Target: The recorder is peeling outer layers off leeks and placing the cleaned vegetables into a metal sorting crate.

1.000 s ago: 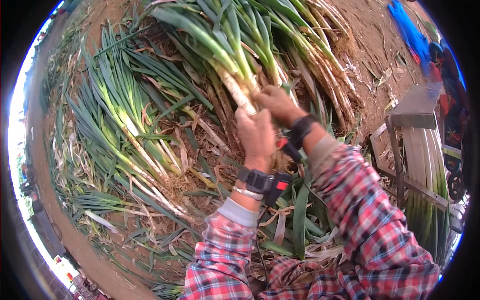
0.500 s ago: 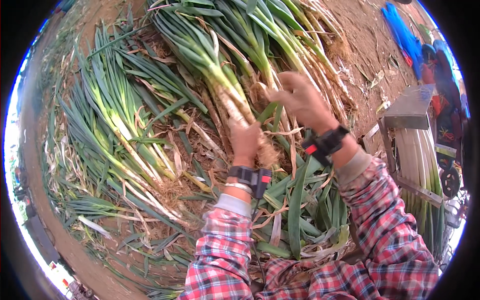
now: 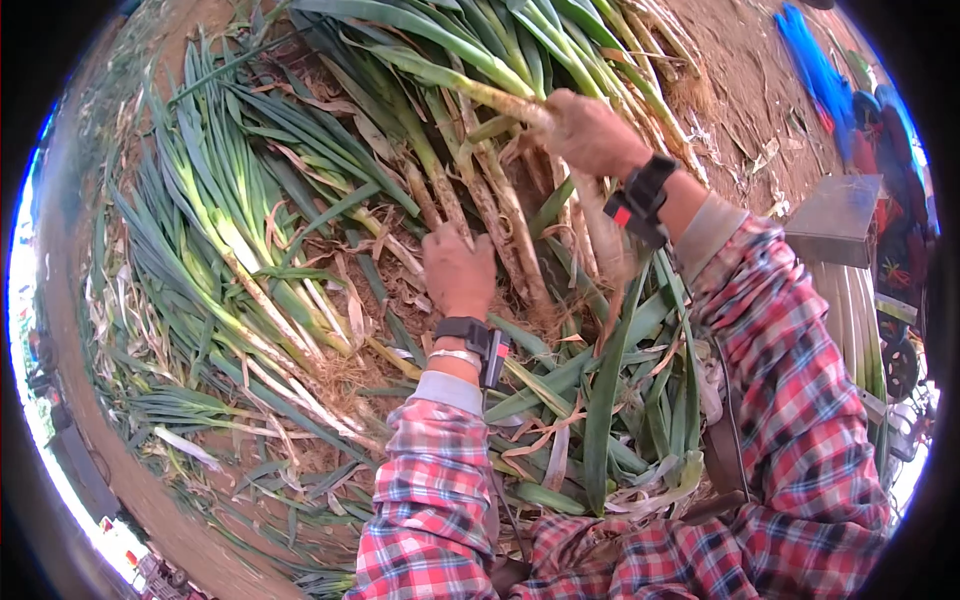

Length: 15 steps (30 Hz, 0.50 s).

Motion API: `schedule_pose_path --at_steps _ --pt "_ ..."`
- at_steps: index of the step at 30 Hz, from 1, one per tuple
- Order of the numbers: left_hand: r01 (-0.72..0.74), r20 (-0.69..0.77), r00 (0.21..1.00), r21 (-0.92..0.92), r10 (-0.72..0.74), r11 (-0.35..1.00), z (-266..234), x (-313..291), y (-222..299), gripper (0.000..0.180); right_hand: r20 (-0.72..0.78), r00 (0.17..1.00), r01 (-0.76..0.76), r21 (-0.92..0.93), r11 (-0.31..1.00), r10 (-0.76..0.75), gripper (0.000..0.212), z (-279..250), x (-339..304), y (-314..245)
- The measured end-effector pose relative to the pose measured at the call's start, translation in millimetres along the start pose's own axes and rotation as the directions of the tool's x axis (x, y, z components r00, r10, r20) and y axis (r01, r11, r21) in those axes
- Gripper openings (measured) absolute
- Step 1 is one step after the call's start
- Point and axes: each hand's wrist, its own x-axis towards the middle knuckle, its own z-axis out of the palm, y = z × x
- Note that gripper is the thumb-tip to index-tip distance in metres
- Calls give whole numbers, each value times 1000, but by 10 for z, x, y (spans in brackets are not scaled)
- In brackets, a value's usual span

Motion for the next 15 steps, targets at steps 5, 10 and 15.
schedule_pose_path --at_steps 5,10,15 --pt "-223 -300 922 103 244 969 259 131 75 52 94 994 65 -22 998 -63 43 -354 -78 -207" --pt "-48 -183 983 -191 12 980 508 400 103 57 -58 983 170 -41 985 -172 25 -64 -89 -59" --pt "23 7 1000 -469 -22 883 537 439 -16 53 -118 961 240 -96 966 -250 36 -125 -96 -2"
